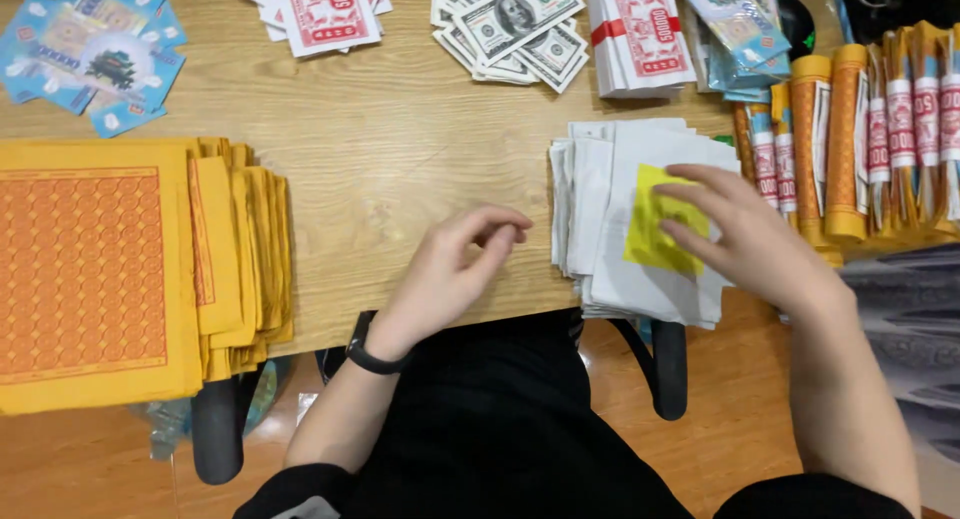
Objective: The person organizes and bundles various types of ritual joss paper, including imitation currency and gold-patterned sheets, by hand on a desk.
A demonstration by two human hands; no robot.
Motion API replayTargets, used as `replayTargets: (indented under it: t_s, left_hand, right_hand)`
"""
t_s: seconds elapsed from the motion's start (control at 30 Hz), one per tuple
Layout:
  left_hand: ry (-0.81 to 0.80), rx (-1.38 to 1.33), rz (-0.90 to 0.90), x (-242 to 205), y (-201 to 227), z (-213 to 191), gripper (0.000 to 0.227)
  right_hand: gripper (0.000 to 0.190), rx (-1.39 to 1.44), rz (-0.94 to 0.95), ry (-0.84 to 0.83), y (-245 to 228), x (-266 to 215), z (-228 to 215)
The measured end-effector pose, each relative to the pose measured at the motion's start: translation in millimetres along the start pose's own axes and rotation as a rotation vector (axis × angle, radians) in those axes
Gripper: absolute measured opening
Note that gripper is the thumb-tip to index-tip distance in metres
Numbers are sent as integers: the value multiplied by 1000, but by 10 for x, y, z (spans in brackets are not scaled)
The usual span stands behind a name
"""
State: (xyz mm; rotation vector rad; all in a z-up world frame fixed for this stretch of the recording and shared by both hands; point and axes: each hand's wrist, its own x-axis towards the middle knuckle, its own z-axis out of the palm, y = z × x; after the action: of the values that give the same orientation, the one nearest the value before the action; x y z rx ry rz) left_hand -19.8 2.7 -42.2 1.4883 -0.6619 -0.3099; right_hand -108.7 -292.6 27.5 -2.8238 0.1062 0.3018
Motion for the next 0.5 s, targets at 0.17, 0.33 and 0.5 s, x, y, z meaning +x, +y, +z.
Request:
replayTargets:
  t_s: [0.17,0.33,0.5]
  left_hand:
    - [23,444,259,-164,345,-547,16]
    - [480,1110,122,-566,454,-1519,9]
    - [540,1425,-336,-960,80,-1996,44]
  right_hand:
    - [47,-231,-471,-57,67,229,296]
    - [40,-177,-336,33,98,257,225]
    - [35,-52,-489,146,547,408,579]
